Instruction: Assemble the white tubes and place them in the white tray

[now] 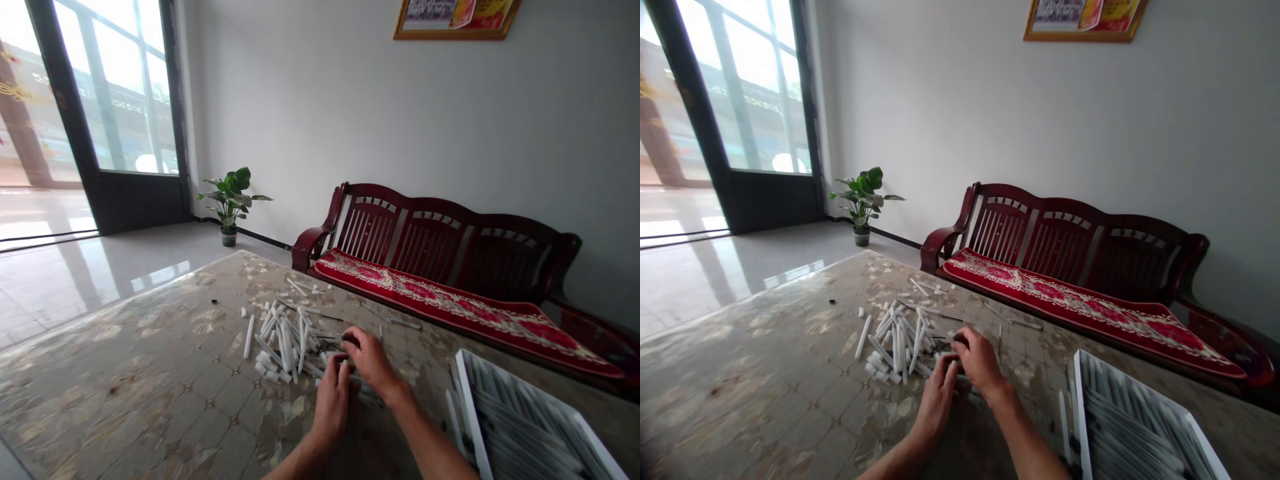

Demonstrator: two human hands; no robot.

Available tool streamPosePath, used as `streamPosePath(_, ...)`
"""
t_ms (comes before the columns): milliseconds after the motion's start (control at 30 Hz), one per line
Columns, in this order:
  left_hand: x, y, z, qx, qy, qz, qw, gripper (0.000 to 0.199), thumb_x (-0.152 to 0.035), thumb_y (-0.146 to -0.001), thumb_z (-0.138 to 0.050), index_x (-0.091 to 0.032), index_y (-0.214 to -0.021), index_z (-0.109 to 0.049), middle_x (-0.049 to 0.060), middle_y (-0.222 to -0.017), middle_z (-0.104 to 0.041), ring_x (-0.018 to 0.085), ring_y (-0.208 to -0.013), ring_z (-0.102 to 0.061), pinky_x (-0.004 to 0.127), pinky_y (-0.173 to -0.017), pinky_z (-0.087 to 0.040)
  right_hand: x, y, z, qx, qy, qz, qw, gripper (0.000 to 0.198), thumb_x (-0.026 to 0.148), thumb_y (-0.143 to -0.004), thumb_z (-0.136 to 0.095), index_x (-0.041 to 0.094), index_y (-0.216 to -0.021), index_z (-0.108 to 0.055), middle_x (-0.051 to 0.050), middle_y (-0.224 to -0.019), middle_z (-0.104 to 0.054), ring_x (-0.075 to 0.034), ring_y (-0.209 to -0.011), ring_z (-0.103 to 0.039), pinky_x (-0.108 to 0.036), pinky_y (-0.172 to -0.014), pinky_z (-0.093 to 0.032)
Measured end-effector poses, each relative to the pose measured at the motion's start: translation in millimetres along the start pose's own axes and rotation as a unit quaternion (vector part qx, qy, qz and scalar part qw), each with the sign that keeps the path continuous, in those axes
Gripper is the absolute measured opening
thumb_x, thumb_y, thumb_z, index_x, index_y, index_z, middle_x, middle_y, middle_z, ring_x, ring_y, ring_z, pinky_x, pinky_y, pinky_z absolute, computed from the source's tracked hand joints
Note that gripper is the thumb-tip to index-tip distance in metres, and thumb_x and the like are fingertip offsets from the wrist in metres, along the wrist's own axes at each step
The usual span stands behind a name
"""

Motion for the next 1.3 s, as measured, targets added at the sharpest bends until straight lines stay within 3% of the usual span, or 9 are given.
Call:
streamPosePath(167, 8.8, -4.2, 1.8, -0.021, 0.163, 0.059, 0.985, 0.047, -0.062, -0.077, -0.063, -0.018, -0.094, -0.060, 0.007, -0.089, -0.071, 0.021, -0.072, -0.069, 0.027, -0.056, -0.051, 11.1, 24.1, 1.5, 0.027, -0.017, 0.085, 0.996, 0.030, 0.007, -0.078, -0.052, 0.023, -0.091, -0.074, -0.004, -0.095, -0.071, -0.017, -0.091, -0.066, -0.028, -0.084, -0.050)
streamPosePath(300, 16.3, -6.5, 11.9, -0.077, 0.193, 0.082, 0.975, 0.049, -0.060, -0.072, -0.069, -0.016, -0.090, -0.062, 0.007, -0.083, -0.072, 0.022, -0.069, -0.071, 0.028, -0.057, -0.053, -7.9, 25.3, 4.8, 0.017, -0.040, 0.042, 0.998, 0.030, 0.009, -0.078, -0.055, 0.023, -0.096, -0.075, -0.003, -0.096, -0.073, -0.018, -0.093, -0.068, -0.028, -0.085, -0.050)
streamPosePath(367, 17.2, -8.0, 18.4, -0.110, 0.201, 0.089, 0.969, 0.044, -0.056, -0.075, -0.069, -0.016, -0.089, -0.062, 0.009, -0.088, -0.073, 0.022, -0.071, -0.072, 0.028, -0.057, -0.054, -26.7, 22.1, 11.7, -0.009, 0.022, -0.018, 1.000, 0.023, 0.012, -0.080, -0.058, 0.022, -0.092, -0.075, -0.004, -0.093, -0.073, -0.019, -0.091, -0.068, -0.028, -0.083, -0.050)
streamPosePath(433, 15.5, -10.0, 22.9, -0.128, 0.206, 0.085, 0.966, 0.035, -0.049, -0.079, -0.067, -0.016, -0.089, -0.062, 0.009, -0.092, -0.074, 0.021, -0.072, -0.072, 0.027, -0.057, -0.054, -39.9, 20.2, 12.8, 0.013, 0.129, -0.051, 0.990, 0.019, 0.014, -0.081, -0.060, 0.022, -0.087, -0.075, -0.004, -0.092, -0.073, -0.020, -0.090, -0.068, -0.028, -0.080, -0.049)
streamPosePath(567, 14.6, -12.3, 24.6, -0.138, 0.224, 0.090, 0.961, 0.019, -0.036, -0.086, -0.064, -0.017, -0.087, -0.061, 0.008, -0.088, -0.074, 0.021, -0.073, -0.073, 0.027, -0.058, -0.055, -42.4, 21.6, 1.7, 0.099, 0.300, -0.014, 0.949, 0.013, 0.014, -0.082, -0.064, 0.023, -0.083, -0.074, -0.005, -0.095, -0.072, -0.021, -0.094, -0.067, -0.028, -0.078, -0.047)
streamPosePath(867, 20.4, -10.9, 26.4, -0.159, 0.242, 0.122, 0.949, 0.011, -0.025, -0.093, -0.056, -0.016, -0.087, -0.060, 0.008, -0.086, -0.073, 0.020, -0.073, -0.074, 0.027, -0.060, -0.057, -34.2, 22.0, -4.4, 0.105, 0.373, 0.027, 0.922, 0.021, 0.006, -0.089, -0.053, 0.019, -0.098, -0.067, -0.010, -0.106, -0.069, -0.026, -0.104, -0.061, -0.035, -0.088, -0.046)
streamPosePath(967, 21.0, -11.7, 28.5, -0.165, 0.245, 0.115, 0.949, 0.013, -0.027, -0.093, -0.056, -0.016, -0.087, -0.061, 0.009, -0.086, -0.073, 0.020, -0.073, -0.074, 0.027, -0.062, -0.058, -36.1, 24.8, 10.6, 0.069, 0.353, 0.018, 0.933, 0.020, 0.007, -0.090, -0.049, 0.019, -0.098, -0.063, -0.010, -0.102, -0.069, -0.025, -0.100, -0.062, -0.034, -0.086, -0.046)
streamPosePath(1133, 23.3, -12.6, 29.5, -0.177, 0.269, 0.112, 0.940, 0.013, -0.028, -0.090, -0.062, -0.016, -0.086, -0.061, 0.008, -0.082, -0.073, 0.020, -0.074, -0.075, 0.029, -0.067, -0.060, -35.3, 37.9, 30.1, 0.011, 0.181, 0.029, 0.983, 0.026, 0.008, -0.090, -0.043, 0.022, -0.098, -0.062, -0.006, -0.101, -0.067, -0.020, -0.098, -0.063, -0.029, -0.085, -0.046)
streamPosePath(1300, 23.1, -11.4, 29.2, -0.178, 0.290, 0.115, 0.933, 0.012, -0.027, -0.091, -0.061, -0.016, -0.087, -0.059, 0.008, -0.083, -0.073, 0.019, -0.076, -0.076, 0.029, -0.070, -0.062, -37.0, 54.4, 28.9, -0.006, 0.102, 0.035, 0.994, 0.029, 0.012, -0.092, -0.039, 0.023, -0.099, -0.065, -0.005, -0.100, -0.065, -0.019, -0.096, -0.063, -0.029, -0.085, -0.047)
Point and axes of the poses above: each hand's wrist, its own y-axis away from the middle knuckle, its own z-axis out of the back of the hand, x = y × z, the point moved 7 cm from there along -y, towards the middle knuckle
